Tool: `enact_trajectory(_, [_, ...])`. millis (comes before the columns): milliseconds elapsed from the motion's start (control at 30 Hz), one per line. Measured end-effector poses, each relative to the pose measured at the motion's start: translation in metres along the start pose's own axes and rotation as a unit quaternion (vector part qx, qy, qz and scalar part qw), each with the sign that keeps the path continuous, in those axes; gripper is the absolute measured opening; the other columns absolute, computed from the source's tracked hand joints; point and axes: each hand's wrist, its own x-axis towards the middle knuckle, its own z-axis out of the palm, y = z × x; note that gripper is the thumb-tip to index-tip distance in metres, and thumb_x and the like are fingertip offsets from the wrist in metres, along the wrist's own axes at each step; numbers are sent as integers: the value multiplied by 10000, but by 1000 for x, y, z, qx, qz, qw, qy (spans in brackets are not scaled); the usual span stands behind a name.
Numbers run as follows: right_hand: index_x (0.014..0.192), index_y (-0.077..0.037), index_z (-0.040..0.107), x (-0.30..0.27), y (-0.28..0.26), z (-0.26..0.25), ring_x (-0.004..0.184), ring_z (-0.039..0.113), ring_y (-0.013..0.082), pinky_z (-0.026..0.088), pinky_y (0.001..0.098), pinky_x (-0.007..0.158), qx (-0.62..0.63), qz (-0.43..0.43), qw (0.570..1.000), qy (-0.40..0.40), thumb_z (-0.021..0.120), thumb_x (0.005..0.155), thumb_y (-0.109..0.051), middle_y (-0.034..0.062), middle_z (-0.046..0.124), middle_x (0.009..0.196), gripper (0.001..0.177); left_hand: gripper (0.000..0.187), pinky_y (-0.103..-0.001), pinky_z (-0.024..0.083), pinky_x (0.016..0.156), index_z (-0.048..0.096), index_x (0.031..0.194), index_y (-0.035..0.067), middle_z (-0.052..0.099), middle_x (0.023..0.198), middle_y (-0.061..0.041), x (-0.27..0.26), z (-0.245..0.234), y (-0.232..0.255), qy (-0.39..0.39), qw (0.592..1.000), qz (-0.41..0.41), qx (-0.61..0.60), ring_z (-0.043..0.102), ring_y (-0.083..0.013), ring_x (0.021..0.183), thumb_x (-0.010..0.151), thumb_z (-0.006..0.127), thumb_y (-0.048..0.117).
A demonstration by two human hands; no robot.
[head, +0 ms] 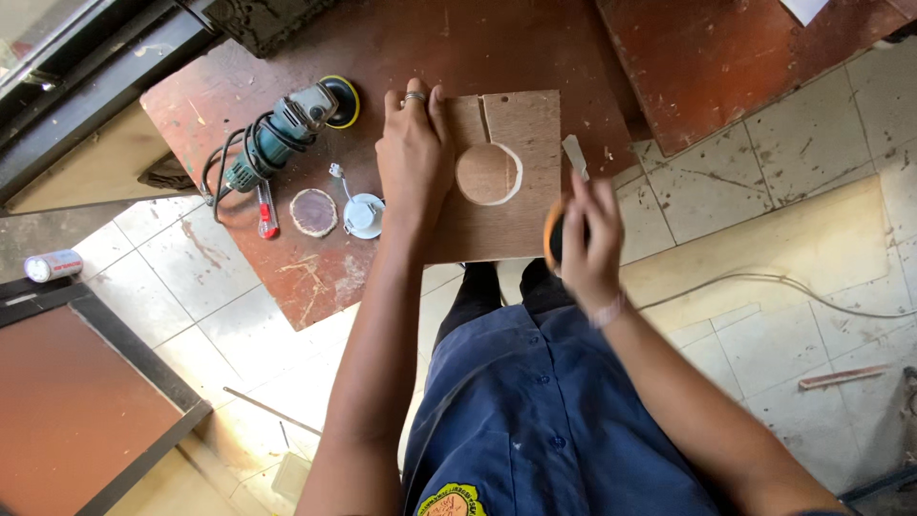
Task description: The person sands the sides and edges of a wooden box by hand using a circular sanding block.
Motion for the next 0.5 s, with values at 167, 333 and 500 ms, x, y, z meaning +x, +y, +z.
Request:
enact_trajectory(167, [1405, -34, 585, 116, 25, 23, 958, 578, 265, 499, 400, 890, -56, -9, 997, 44, 381, 1114, -187, 115, 528, 1004, 387, 379, -660, 477, 698, 517, 1118, 111, 557, 1081, -193, 1, -1, 0, -5, 1000, 1, -4, 619, -534, 819, 1051, 364, 451])
enact_trajectory(333, [1479, -22, 505, 53, -9, -1, 876, 514, 239, 453, 374, 791, -77, -71, 994, 17, 375, 1155, -88, 112, 510, 970, 355, 407, -690, 448, 683, 528, 1176, 70, 539, 1096, -244, 3, -2, 6, 11, 1000, -17, -10, 603, -600, 794, 1060, 364, 425])
enact_trajectory(500, [1485, 38, 535, -4, -13, -13, 1038, 642, 371, 509, 430, 843, -54, -69, 996, -4, 483, 1063, -105, 166, 608, 1166, 448, 411, -698, 572, 726, 535, 1092, 92, 561, 1029, -156, 3, 8, -15, 17, 999, 27, 31, 673, -608, 832, 1105, 336, 452])
